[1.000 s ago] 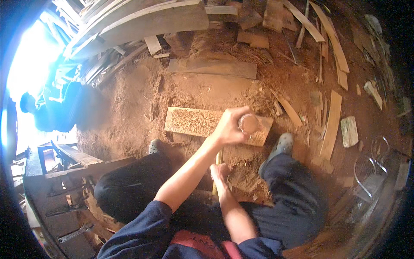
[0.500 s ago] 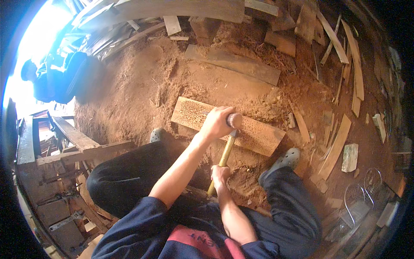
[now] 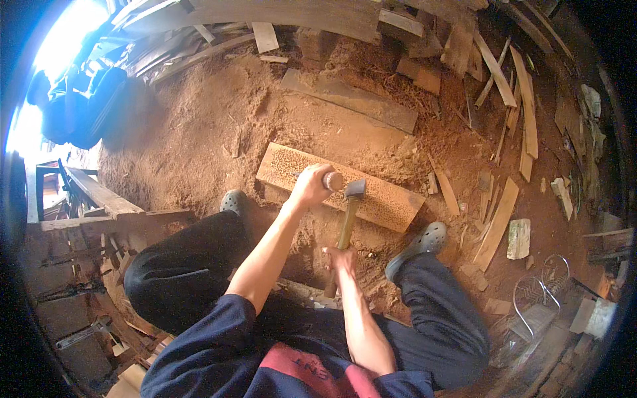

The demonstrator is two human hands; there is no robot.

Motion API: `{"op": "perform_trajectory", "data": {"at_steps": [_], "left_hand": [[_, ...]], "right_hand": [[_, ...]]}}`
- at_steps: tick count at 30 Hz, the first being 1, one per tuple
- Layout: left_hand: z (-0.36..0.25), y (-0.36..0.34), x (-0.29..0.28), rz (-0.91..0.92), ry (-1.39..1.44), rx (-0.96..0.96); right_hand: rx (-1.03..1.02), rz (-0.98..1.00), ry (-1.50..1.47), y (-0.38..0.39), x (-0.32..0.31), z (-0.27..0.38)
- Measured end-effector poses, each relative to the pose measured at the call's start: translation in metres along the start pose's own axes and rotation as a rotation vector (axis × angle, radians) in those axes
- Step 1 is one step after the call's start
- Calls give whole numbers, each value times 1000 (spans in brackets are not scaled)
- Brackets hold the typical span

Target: The person sits on the floor and repeatedly strikes a chisel with a hammer to carve a rectangular wooden plank. Wood chips accumulate around the plank as the carving progresses.

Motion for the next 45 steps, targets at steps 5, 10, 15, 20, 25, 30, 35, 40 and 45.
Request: {"op": "perform_trajectory", "data": {"at_steps": [5,10,15,20,25,30,35,40,45], "left_hand": [[-1,-2,-19,-70,62,-22],[4,-10,-28,-117,123,-95],[17,-12,-25,-78,110,-136],[16,-13,-32,-128,117,-115],[15,-10,-40,-161,139,-58],[16,-10,-35,-124,150,-61],[27,-15,-28,-124,108,-96],[21,-18,-27,-68,104,-121],[19,-18,-20,15,68,-95]], "right_hand": [[137,115,-249,0,-10,-7],[20,236,-436,58,-22,49],[-180,325,-352,83,-23,79],[-204,349,-152,72,-4,68],[-134,378,-171,65,11,50],[-129,369,-240,69,11,57],[-373,366,-489,89,-18,91],[-772,364,-701,126,-57,156],[-754,332,-640,121,-23,147]]}}
Point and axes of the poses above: each hand's wrist, its own y-axis away from the middle knuckle, its own x-axis out of the palm, z = x × y, the point moved 7 cm from there along -y, towards the middle knuckle, and after that the axes turned 6 degrees about -z, right-handed, at the moved point
